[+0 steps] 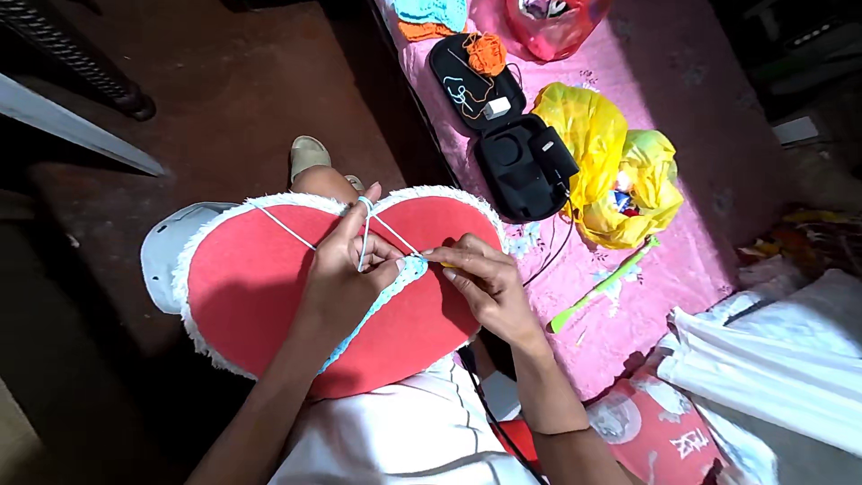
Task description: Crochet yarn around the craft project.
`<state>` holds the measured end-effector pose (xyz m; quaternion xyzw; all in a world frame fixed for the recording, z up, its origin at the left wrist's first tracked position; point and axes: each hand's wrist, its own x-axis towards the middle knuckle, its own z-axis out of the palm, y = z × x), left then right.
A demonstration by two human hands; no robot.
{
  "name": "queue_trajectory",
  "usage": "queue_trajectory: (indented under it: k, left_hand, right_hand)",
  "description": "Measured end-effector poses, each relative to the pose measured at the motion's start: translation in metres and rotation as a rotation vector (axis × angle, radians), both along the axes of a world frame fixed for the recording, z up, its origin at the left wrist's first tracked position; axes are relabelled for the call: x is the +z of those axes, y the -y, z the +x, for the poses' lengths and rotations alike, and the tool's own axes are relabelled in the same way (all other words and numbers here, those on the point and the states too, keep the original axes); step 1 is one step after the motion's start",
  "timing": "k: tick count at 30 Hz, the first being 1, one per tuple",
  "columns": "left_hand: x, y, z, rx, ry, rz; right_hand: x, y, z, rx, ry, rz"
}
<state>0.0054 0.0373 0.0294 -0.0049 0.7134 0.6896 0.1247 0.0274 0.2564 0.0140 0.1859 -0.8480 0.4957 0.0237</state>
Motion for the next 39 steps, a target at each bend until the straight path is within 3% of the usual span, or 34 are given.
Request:
queue_trajectory:
  k: [6,11,39]
  left_hand:
    - [-0.007,-0.011,0.010,0.048,-0.209,-0.303]
    - [-0.006,-0.018,0.016,0.068,-0.255,-0.478]
    - [-0.009,-0.025,0.018,0.045,-0.323,-0.695]
  right_hand:
    - [-0.001,-0.006,-0.002,0.032,-0.161,0.218]
    - [-0.003,-0.002,0.003,0.002,-0.227,0.299]
    - [-0.005,0.019,0.013,-0.095,-0.307,0.504]
